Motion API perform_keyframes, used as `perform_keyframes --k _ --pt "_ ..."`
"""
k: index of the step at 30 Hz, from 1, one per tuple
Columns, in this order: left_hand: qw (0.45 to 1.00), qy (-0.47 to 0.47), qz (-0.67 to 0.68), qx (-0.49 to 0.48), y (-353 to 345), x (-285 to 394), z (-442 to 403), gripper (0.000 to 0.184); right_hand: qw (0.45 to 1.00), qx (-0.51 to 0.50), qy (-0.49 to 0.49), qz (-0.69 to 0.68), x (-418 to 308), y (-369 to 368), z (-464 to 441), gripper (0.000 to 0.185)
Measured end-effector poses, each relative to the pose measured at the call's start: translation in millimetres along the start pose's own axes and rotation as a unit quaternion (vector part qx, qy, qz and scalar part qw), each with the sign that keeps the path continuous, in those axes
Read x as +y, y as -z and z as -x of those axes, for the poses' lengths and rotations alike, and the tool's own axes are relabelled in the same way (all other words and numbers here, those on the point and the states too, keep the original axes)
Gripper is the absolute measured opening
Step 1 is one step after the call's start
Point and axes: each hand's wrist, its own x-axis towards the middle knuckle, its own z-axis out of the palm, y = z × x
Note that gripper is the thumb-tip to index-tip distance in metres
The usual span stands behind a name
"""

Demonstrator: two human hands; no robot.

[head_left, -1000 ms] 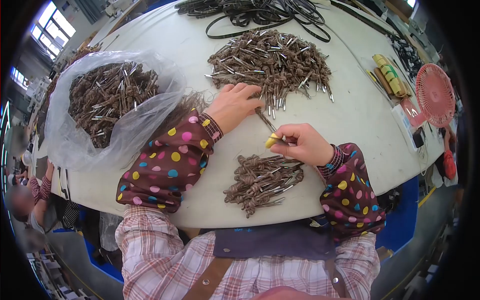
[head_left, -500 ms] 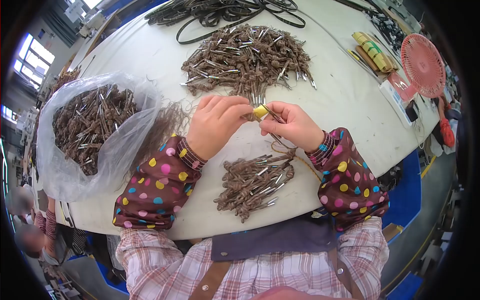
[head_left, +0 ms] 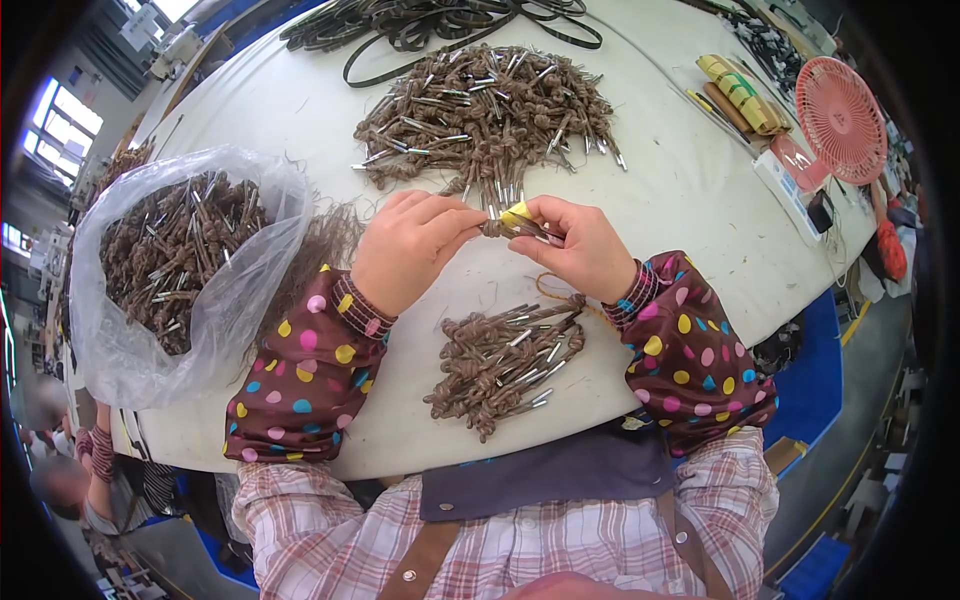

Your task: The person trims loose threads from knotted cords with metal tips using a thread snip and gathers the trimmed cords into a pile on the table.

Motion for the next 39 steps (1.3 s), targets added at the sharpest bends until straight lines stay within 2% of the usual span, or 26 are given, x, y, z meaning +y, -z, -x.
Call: perform_keyframes --k 3,7,9,12,13,16,19,22,28,39 --pt "0.998 -0.038 -0.017 0.045 -5.1 -6.0 1.1 0.012 1.0 -0.002 -0.011 -0.024 0.3 -1.3 0.3 0.028" --pt "0.98 0.107 0.167 0.033 -12.7 2.3 5.1 0.009 0.991 0.007 -0.003 -0.134 9.1 -9.4 -0.3 0.028" --pt "0.944 0.171 0.281 0.025 -19.0 4.8 7.8 0.009 0.994 -0.011 -0.015 -0.108 6.7 -7.2 -0.1 0.033" --pt "0.943 0.177 0.281 0.016 -19.4 7.3 7.5 0.012 1.0 0.003 -0.001 -0.004 -5.4 -0.8 2.5 0.039" --pt "0.956 0.161 0.244 0.017 -18.1 7.3 6.6 0.011 0.999 0.015 0.009 0.041 -9.9 1.3 3.3 0.041" --pt "0.977 0.129 0.168 0.017 -15.6 7.1 6.0 0.01 0.996 0.054 -0.001 0.065 -15.9 5.0 5.6 0.04" --pt "0.98 0.12 0.16 0.014 -18.1 7.3 6.1 0.008 0.969 0.125 0.145 0.159 -10.2 -0.9 5.6 0.035" --pt "0.986 0.097 0.134 0.016 -20.0 6.9 6.1 0.008 0.944 0.13 0.202 0.227 -16.3 -1.6 5.9 0.028" --pt "0.994 0.053 0.093 0.02 -16.2 9.0 2.9 0.009 0.919 0.136 0.179 0.325 -18.2 -6.2 6.9 0.028" --pt "0.998 0.019 0.062 0.018 -17.3 6.3 3.8 0.01 0.904 0.121 0.201 0.358 -24.0 -4.1 9.4 0.025"
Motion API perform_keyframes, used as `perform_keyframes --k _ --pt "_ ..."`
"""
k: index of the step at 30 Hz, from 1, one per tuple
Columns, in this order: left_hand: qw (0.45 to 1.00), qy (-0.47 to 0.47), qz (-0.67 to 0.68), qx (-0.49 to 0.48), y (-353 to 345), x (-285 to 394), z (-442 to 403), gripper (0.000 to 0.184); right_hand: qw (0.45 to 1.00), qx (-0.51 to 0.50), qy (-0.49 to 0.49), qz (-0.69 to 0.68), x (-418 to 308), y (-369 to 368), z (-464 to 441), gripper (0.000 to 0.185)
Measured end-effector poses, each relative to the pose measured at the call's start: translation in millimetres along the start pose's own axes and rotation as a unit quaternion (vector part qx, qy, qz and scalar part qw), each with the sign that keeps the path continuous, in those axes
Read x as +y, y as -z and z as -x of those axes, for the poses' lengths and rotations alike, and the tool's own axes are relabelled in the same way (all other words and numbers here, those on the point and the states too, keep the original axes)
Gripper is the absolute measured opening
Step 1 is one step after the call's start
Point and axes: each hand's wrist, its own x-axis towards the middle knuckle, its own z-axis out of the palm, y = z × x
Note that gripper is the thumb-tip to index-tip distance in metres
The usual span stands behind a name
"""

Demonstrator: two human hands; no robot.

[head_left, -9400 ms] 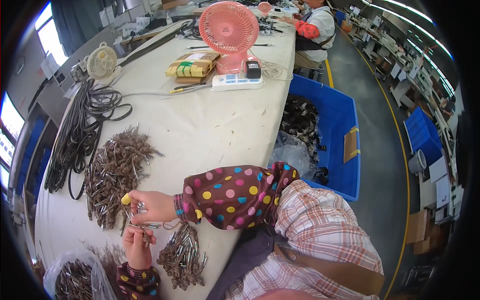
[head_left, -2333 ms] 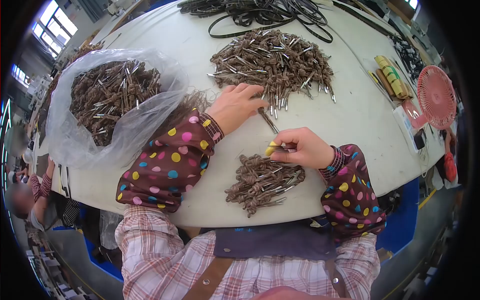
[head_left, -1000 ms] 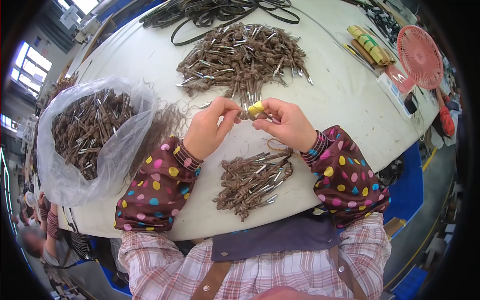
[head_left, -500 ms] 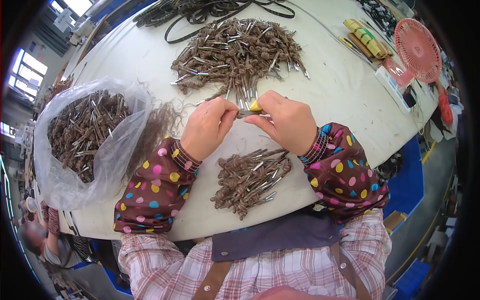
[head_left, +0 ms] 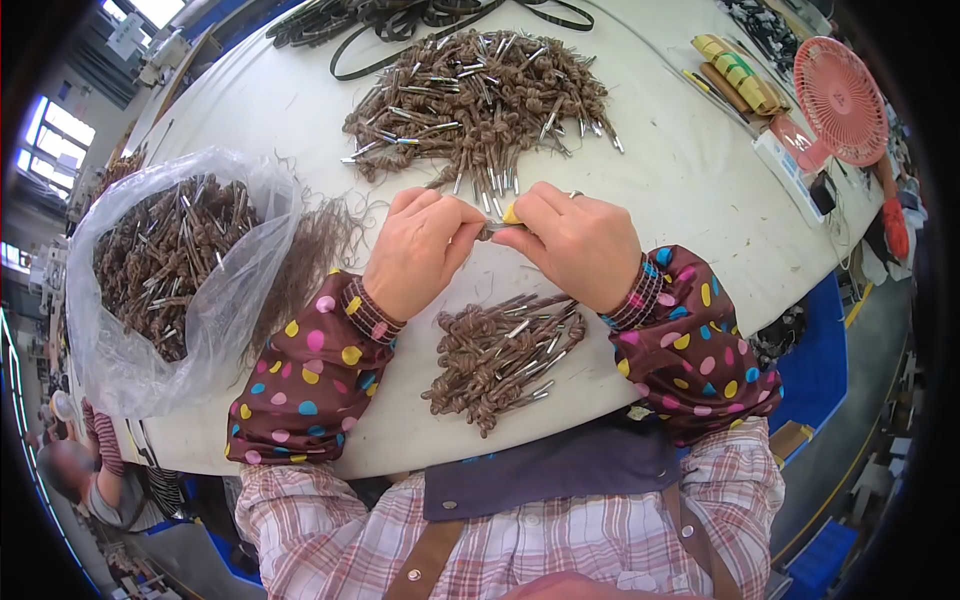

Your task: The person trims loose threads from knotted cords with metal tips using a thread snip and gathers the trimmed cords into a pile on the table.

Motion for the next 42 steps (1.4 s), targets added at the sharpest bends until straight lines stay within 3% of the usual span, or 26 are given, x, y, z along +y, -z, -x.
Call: perform_keyframes --k 3,6,9,12,15,17,18,24,28,30,33,34,37,40,42 --pt "1.0 0.016 0.018 0.007 2.1 1.7 -0.8 0.009 0.992 0.001 -0.064 -0.111 3.2 -5.7 2.8 0.027" --pt "0.937 0.233 0.262 0.003 0.2 7.1 3.3 0.009 0.954 -0.013 -0.145 -0.262 9.3 -2.8 -0.8 0.031" --pt "0.859 0.285 0.426 0.022 -2.2 0.3 3.6 0.014 0.917 -0.053 -0.187 -0.35 9.6 -1.6 -2.7 0.034" --pt "0.835 0.31 0.454 -0.011 -3.1 -10.6 5.4 0.019 0.899 -0.089 -0.217 -0.369 10.1 -4.1 -2.2 0.032" --pt "0.91 0.279 0.306 0.035 3.7 0.8 0.5 0.027 0.887 -0.096 -0.255 -0.373 14.0 -7.7 -1.4 0.029" --pt "0.995 0.08 0.032 0.045 11.5 2.6 -4.8 0.033 0.87 -0.091 -0.273 -0.4 19.2 -13.7 0.7 0.028" --pt "0.993 -0.024 -0.108 0.049 13.5 2.7 -6.1 0.036 0.857 -0.089 -0.278 -0.425 22.7 -19.0 2.7 0.028" --pt "0.973 -0.116 -0.193 0.056 9.2 -6.5 -0.8 0.019 0.759 -0.138 -0.324 -0.548 17.9 -5.8 -3.2 0.024" --pt "0.984 -0.11 -0.122 0.066 10.6 -7.6 -4.4 0.012 0.724 -0.198 -0.347 -0.563 25.2 -4.2 -4.5 0.022" --pt "0.992 -0.085 -0.071 0.068 10.3 -8.0 -6.0 0.009 0.733 -0.199 -0.325 -0.563 24.9 -4.4 -3.9 0.023" --pt "0.997 0.064 0.039 0.025 7.8 -1.8 -0.8 0.006 0.747 -0.205 -0.291 -0.562 27.0 -12.4 0.7 0.028" --pt "0.997 0.063 0.04 0.03 6.7 -2.0 -0.5 0.007 0.751 -0.207 -0.278 -0.562 27.2 -14.4 1.2 0.031" --pt "0.997 0.057 0.037 0.04 4.1 -2.9 -0.3 0.008 0.931 -0.088 -0.204 -0.291 17.3 -6.6 2.1 0.035" --pt "0.998 0.052 0.023 0.035 2.6 -1.4 -0.3 0.008 0.954 -0.031 -0.185 -0.233 9.6 -2.0 0.8 0.03" --pt "0.997 0.065 0.015 0.025 2.7 3.7 -0.4 0.007 0.986 -0.023 -0.101 -0.134 7.8 -2.8 1.7 0.03"
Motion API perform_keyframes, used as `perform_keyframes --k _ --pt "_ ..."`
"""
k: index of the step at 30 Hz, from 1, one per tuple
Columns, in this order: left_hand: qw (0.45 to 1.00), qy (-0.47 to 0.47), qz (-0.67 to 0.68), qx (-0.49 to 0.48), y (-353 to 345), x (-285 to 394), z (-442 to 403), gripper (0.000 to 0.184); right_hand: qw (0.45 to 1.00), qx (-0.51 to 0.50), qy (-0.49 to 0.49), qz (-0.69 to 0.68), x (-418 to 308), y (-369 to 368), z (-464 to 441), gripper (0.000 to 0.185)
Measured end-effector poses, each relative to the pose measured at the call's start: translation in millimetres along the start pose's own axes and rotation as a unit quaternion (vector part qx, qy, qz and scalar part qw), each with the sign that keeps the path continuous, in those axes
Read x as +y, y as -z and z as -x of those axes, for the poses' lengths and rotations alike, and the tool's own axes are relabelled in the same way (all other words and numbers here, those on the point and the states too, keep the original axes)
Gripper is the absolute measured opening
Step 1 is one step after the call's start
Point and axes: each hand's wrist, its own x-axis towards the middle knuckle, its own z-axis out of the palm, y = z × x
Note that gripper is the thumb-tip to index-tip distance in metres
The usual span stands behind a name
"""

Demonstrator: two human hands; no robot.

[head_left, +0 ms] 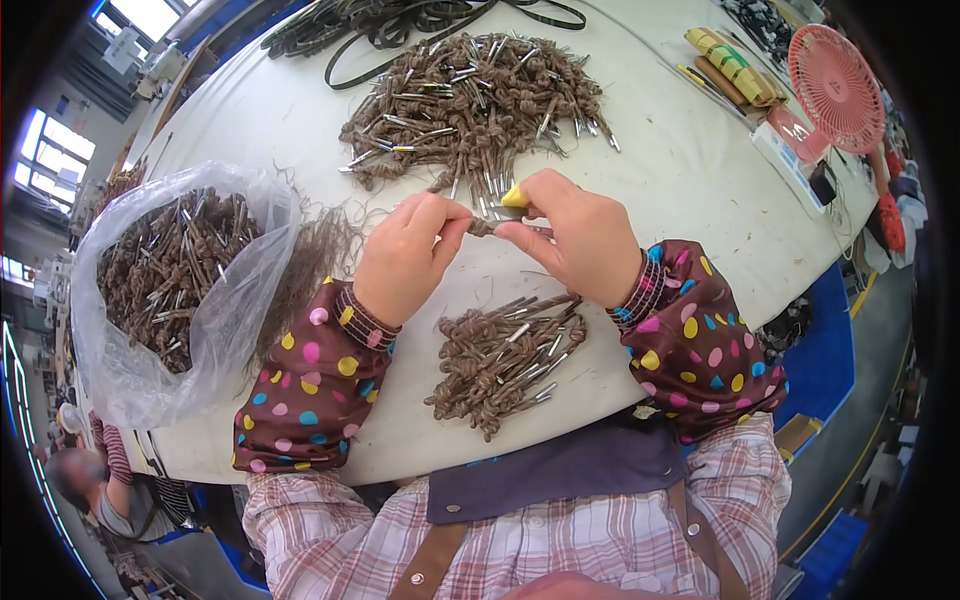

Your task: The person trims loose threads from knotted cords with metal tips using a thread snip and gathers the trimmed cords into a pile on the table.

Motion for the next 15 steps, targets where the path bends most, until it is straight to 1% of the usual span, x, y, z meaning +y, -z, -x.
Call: perform_keyframes --k 1,4,7,13,15 --pt "1.0 0.003 -0.003 -0.003 -0.4 0.8 0.0 0.007 0.998 0.004 0.042 0.051 -0.9 -0.8 0.6 0.029" --pt "1.0 0.011 -0.015 -0.008 -1.5 3.4 0.7 0.007 0.993 -0.003 0.045 0.107 -9.5 -4.7 4.0 0.023" --pt "0.999 0.015 -0.032 -0.006 -4.0 7.7 1.1 0.008 0.989 0.011 0.043 0.138 -13.6 -7.4 5.5 0.021" --pt "0.999 0.019 -0.049 -0.004 -8.5 13.6 2.1 0.011 0.984 0.006 0.041 0.171 -17.0 -8.9 6.6 0.021" --pt "0.998 0.017 -0.061 -0.007 -9.9 14.6 3.0 0.012 0.982 -0.001 0.054 0.18 -17.9 -8.6 6.7 0.021"
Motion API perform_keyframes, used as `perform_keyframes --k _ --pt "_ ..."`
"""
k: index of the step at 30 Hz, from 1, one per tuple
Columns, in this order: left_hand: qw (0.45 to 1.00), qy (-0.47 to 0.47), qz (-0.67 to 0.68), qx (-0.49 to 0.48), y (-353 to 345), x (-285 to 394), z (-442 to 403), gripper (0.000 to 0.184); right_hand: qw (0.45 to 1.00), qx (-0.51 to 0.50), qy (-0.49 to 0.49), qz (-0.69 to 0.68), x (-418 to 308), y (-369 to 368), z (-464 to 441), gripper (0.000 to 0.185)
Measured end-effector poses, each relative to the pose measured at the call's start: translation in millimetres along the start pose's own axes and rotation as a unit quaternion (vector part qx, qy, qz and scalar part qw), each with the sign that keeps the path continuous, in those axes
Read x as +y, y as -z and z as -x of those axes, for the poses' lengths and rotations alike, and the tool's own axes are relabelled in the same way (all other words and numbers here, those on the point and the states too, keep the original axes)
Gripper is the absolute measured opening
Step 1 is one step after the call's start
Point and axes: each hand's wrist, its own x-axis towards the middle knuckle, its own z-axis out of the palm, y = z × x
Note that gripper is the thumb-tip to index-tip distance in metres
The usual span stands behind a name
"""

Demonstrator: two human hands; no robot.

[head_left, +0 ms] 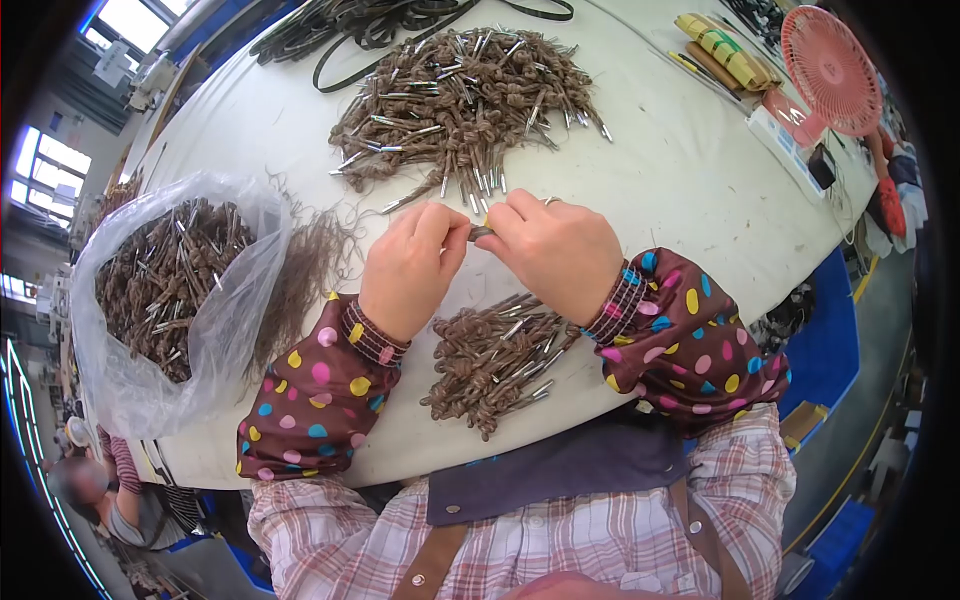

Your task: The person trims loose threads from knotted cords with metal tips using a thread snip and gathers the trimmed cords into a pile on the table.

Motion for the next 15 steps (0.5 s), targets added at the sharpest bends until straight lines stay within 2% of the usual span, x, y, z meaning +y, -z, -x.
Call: perform_keyframes --k 4,7,11,15 --pt "1.0 -0.018 -0.021 0.003 -5.5 -0.7 2.3 0.013 0.999 -0.01 0.017 0.048 -1.7 -2.3 0.5 0.021" --pt "1.0 -0.016 -0.011 0.005 -8.4 -1.8 3.8 0.013 0.999 -0.011 0.019 0.033 0.0 -2.4 0.5 0.022" --pt "0.998 0.038 0.046 -0.006 -5.8 -4.2 3.7 0.012 0.992 -0.022 -0.053 -0.116 16.4 -1.9 -0.9 0.028" --pt "0.991 0.077 0.105 0.018 -5.1 -16.9 2.6 0.011 0.937 -0.073 -0.119 -0.319 44.7 -8.5 -3.4 0.04"
